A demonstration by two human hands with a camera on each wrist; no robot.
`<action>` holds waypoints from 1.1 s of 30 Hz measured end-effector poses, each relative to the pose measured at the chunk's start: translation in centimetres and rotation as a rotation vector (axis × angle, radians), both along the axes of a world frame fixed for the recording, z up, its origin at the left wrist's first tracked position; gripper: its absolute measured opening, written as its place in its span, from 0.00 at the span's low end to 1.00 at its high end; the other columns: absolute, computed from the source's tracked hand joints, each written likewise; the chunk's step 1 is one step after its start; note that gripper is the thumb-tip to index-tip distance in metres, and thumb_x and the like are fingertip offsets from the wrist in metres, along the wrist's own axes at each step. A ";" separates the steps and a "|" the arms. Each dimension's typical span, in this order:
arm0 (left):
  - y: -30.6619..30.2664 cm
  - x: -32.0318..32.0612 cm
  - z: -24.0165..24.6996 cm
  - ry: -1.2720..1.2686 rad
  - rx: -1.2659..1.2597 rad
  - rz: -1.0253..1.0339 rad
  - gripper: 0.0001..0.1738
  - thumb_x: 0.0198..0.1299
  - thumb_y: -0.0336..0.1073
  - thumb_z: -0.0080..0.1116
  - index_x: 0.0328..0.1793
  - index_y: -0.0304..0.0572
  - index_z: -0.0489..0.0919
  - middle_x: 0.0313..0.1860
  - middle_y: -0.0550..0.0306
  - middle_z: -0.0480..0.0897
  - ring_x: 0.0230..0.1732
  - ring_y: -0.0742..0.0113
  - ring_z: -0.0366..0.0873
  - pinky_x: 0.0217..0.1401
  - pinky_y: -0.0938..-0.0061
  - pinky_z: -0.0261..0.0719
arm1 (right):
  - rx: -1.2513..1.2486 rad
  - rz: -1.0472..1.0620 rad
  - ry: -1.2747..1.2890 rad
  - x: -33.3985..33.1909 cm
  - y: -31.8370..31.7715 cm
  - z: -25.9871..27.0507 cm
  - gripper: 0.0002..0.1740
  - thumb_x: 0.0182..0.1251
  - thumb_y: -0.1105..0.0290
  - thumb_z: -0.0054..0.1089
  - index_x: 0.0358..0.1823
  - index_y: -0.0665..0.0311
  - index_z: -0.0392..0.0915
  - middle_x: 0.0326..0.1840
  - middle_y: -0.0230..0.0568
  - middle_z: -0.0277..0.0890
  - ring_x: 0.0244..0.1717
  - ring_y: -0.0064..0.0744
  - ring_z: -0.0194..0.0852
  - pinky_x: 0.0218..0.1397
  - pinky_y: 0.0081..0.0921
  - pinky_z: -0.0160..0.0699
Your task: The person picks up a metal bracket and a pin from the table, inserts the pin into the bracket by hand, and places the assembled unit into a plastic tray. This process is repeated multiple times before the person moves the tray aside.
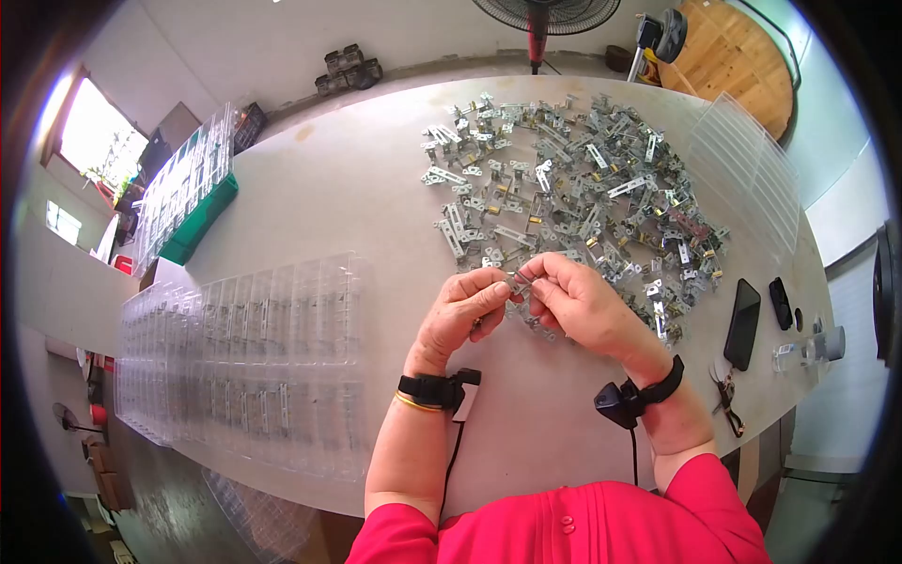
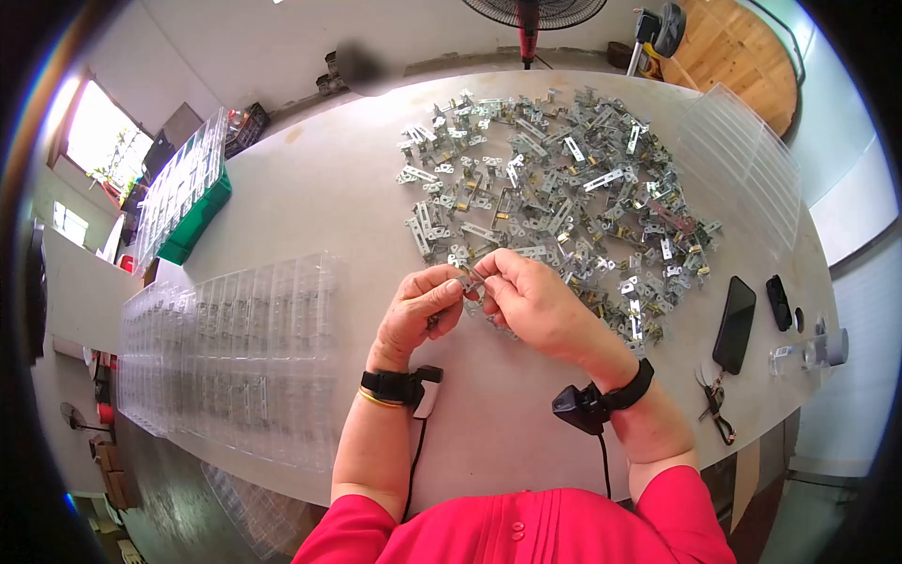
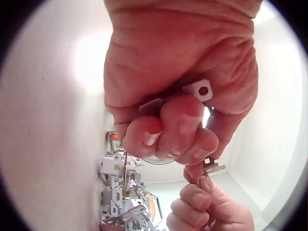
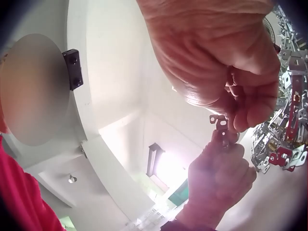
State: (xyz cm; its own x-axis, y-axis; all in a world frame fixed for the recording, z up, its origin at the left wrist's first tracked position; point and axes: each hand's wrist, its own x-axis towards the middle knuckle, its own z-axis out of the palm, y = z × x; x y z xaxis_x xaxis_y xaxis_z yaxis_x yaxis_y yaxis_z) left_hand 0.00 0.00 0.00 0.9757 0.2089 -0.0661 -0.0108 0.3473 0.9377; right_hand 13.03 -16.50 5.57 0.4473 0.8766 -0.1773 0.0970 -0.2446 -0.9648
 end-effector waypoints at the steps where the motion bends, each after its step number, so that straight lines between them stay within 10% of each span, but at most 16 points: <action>1: 0.0 0.0 0.1 0.001 0.000 0.000 0.18 0.71 0.47 0.59 0.44 0.36 0.82 0.16 0.67 0.70 0.13 0.81 0.59 0.15 0.83 0.52 | -0.005 0.005 0.089 0.1 -0.1 0.2 0.12 0.80 0.63 0.50 0.54 0.63 0.74 0.34 0.33 0.78 0.34 0.20 0.76 0.38 0.21 0.79; 15: -0.7 0.0 1.0 0.065 0.114 -0.167 0.20 0.69 0.50 0.63 0.40 0.38 0.83 0.17 0.70 0.71 0.16 0.82 0.64 0.17 0.84 0.55 | 0.102 -0.043 0.007 0.8 0.4 -0.8 0.09 0.77 0.66 0.55 0.39 0.64 0.74 0.30 0.25 0.72 0.30 0.15 0.65 0.34 0.18 0.67; 21: 0.2 -0.2 0.4 0.030 -0.046 -0.023 0.18 0.70 0.47 0.59 0.41 0.36 0.81 0.14 0.69 0.67 0.13 0.81 0.58 0.15 0.81 0.49 | 0.358 -0.009 -0.266 0.3 0.0 0.6 0.03 0.71 0.74 0.60 0.39 0.64 0.75 0.44 0.35 0.78 0.41 0.25 0.74 0.44 0.24 0.74; 26: 0.0 0.1 0.4 -0.016 -0.117 0.010 0.16 0.72 0.47 0.58 0.47 0.39 0.79 0.20 0.67 0.72 0.14 0.80 0.63 0.14 0.83 0.55 | 0.393 0.191 -0.568 -0.6 0.0 1.7 0.02 0.67 0.78 0.60 0.39 0.66 0.77 0.50 0.46 0.78 0.50 0.47 0.80 0.52 0.33 0.78; 33: 0.2 0.2 -1.3 -0.219 -0.323 -0.108 0.26 0.76 0.57 0.46 0.58 0.41 0.72 0.32 0.51 0.83 0.20 0.64 0.80 0.21 0.77 0.75 | 0.403 0.090 -0.626 -0.9 0.3 1.6 0.03 0.67 0.81 0.59 0.40 0.69 0.77 0.48 0.48 0.78 0.45 0.45 0.81 0.48 0.31 0.79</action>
